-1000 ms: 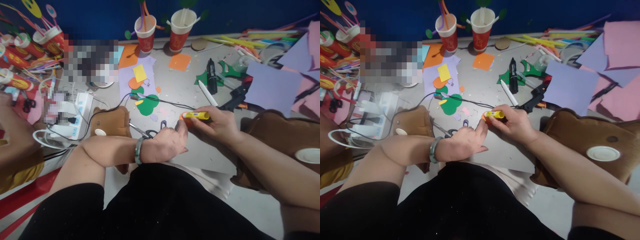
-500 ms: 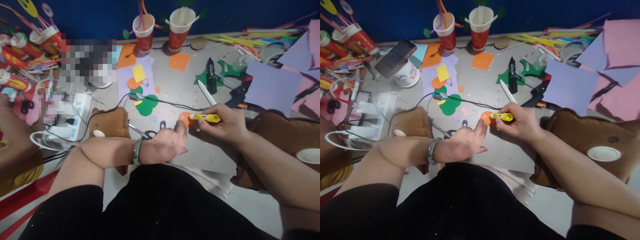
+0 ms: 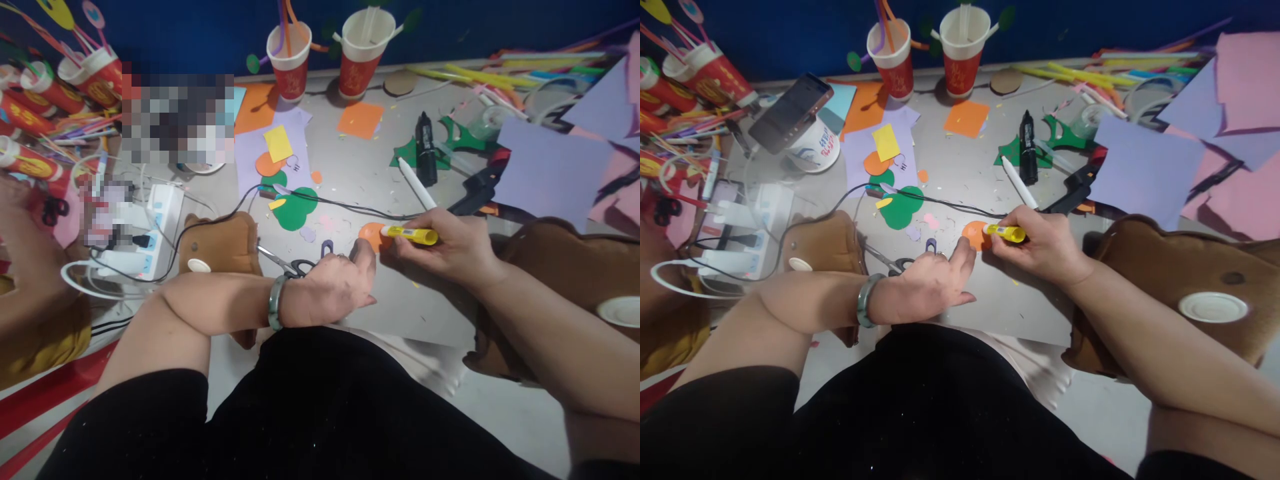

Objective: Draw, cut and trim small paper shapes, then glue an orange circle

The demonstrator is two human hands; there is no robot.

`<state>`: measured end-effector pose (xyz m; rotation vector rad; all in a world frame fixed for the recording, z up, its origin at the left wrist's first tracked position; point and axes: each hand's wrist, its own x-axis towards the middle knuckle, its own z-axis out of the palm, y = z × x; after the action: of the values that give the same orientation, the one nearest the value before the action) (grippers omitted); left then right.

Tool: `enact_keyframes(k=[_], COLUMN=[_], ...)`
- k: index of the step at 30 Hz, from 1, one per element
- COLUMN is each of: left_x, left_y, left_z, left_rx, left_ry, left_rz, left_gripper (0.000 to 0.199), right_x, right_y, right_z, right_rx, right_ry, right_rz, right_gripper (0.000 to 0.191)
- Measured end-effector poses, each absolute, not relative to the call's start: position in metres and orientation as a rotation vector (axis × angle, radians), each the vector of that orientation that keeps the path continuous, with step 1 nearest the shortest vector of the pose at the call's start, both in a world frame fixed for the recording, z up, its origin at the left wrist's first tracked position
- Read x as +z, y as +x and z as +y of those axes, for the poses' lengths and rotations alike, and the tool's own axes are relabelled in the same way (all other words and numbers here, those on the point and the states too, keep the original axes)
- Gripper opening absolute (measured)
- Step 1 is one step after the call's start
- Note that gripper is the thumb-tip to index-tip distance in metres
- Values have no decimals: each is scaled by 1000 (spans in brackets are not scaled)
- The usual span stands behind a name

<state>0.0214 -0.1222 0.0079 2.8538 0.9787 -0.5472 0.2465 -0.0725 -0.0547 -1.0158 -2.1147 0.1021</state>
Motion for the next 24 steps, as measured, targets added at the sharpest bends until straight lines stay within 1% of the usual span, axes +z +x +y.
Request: enact_keyframes(k=[6, 12, 20, 24], left_x=[2, -4, 1, 9], left_y=[21, 20, 18, 22], left_z=[-124, -126, -125, -121], left_rx=[-466, -395, -421, -522], left_ry=[2878, 2930, 2937, 2852], left_rz=[1007, 1016, 989, 991], left_gripper=[83, 86, 85, 86], right_x=[-54, -50, -57, -54], right_y=[254, 251, 249, 255], right_z=[-73, -74, -75, -73], right_rx=[161, 203, 128, 122], right_ry=[-1104, -1008, -1083, -1120], right_rz=[-2022, -2106, -2108, -2014], right_gripper=[14, 15, 16, 17])
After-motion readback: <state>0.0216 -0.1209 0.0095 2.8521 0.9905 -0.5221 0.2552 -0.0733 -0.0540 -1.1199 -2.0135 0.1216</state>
